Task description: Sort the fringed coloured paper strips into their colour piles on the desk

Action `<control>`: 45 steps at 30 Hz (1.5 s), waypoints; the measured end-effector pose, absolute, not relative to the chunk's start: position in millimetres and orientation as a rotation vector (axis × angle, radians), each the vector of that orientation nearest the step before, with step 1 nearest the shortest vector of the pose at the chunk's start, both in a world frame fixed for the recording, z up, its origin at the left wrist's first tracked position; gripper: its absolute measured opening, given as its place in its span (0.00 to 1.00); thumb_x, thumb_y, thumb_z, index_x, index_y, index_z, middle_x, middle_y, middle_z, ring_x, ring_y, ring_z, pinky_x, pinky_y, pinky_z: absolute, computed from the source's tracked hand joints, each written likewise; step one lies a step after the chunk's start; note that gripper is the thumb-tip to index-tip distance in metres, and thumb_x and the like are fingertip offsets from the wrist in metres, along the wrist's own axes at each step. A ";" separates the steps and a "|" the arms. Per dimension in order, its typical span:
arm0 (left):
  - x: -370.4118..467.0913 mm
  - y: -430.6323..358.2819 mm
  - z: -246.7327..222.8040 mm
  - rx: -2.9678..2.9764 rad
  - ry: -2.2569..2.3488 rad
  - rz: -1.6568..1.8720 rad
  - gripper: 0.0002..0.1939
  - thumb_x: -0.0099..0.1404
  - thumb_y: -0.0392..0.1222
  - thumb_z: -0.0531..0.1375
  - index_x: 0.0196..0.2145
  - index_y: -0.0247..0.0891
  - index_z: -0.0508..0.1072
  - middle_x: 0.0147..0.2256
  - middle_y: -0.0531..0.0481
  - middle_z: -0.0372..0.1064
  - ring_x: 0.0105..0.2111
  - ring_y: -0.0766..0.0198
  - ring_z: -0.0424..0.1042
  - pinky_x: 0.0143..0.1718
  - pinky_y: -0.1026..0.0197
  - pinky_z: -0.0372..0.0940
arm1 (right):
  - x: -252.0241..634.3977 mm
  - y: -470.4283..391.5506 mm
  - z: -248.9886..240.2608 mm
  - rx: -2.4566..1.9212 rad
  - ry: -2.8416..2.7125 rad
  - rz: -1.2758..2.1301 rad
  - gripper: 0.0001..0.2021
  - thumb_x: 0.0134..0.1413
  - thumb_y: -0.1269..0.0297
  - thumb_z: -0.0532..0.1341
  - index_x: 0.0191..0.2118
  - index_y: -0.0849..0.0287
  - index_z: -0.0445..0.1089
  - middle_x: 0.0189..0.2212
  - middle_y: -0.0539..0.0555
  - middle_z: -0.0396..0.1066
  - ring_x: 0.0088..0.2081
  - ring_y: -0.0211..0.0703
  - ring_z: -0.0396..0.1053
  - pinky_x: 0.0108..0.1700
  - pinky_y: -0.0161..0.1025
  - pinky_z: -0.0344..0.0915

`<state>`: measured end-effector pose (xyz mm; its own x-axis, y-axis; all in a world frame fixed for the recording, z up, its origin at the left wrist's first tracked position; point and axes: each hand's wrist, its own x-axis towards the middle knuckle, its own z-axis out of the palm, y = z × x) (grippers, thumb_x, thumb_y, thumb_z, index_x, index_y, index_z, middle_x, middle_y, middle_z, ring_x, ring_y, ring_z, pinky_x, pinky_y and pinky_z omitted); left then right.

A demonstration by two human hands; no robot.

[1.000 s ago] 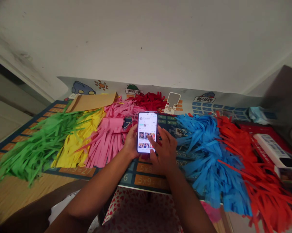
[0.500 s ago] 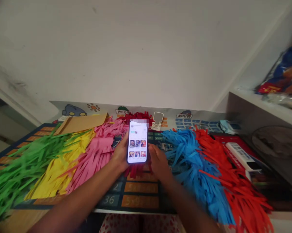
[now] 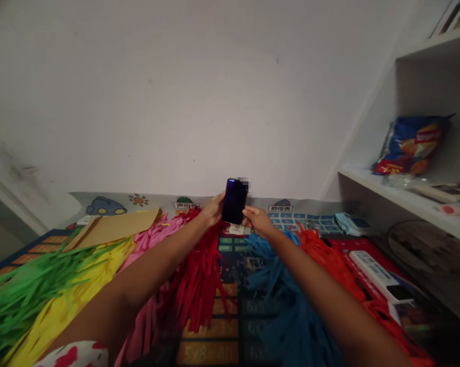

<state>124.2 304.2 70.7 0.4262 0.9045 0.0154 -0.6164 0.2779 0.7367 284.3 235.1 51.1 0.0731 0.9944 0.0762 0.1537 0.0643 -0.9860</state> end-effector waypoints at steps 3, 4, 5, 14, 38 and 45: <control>139.0 326.5 45.1 0.798 0.451 1.127 0.12 0.58 0.45 0.69 0.32 0.31 0.77 0.28 0.47 0.76 0.26 0.64 0.72 0.33 0.62 0.65 | 293.3 256.8 34.0 -1.366 -1.274 0.960 0.16 0.56 0.57 0.61 0.45 0.64 0.72 0.17 0.44 0.63 0.15 0.31 0.55 0.17 0.30 0.55; 143.4 331.7 34.7 0.809 0.457 1.138 0.13 0.58 0.45 0.69 0.32 0.31 0.77 0.27 0.47 0.76 0.26 0.64 0.72 0.33 0.62 0.65 | 296.2 262.0 28.0 -1.392 -1.271 0.945 0.14 0.57 0.58 0.61 0.44 0.64 0.73 0.16 0.44 0.64 0.15 0.31 0.56 0.17 0.30 0.55; 147.3 336.1 24.3 0.817 0.467 1.149 0.14 0.59 0.46 0.68 0.32 0.31 0.76 0.28 0.48 0.76 0.26 0.64 0.72 0.33 0.62 0.66 | 299.0 266.4 22.0 -1.417 -1.269 0.935 0.13 0.59 0.59 0.61 0.43 0.64 0.72 0.17 0.44 0.64 0.15 0.30 0.56 0.17 0.29 0.55; 171.1 357.2 -23.4 0.827 0.523 1.234 0.12 0.68 0.46 0.60 0.34 0.32 0.73 0.30 0.53 0.71 0.26 0.69 0.69 0.30 0.63 0.67 | 313.4 284.1 -14.1 -1.529 -1.263 0.947 0.11 0.65 0.60 0.59 0.42 0.64 0.71 0.26 0.47 0.70 0.22 0.31 0.66 0.24 0.30 0.65; 176.2 354.3 -21.8 0.775 0.691 1.205 0.16 0.68 0.50 0.60 0.35 0.32 0.73 0.26 0.51 0.73 0.24 0.68 0.72 0.30 0.61 0.70 | 324.3 291.6 -25.9 -1.680 -1.362 0.804 0.12 0.64 0.58 0.60 0.43 0.64 0.71 0.35 0.51 0.72 0.32 0.37 0.72 0.35 0.38 0.72; 174.0 349.4 -19.8 0.725 0.748 1.159 0.14 0.69 0.48 0.59 0.36 0.31 0.73 0.27 0.51 0.73 0.25 0.67 0.73 0.32 0.60 0.71 | 330.1 288.7 -29.0 -1.675 -1.492 0.757 0.13 0.64 0.57 0.60 0.39 0.64 0.71 0.32 0.50 0.72 0.31 0.37 0.71 0.35 0.38 0.71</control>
<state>174.0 349.4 -19.8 0.2261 0.9643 -0.1378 -0.5232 0.2395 0.8179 330.1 288.7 -29.0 0.1437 0.9882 0.0528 0.5408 -0.0337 -0.8405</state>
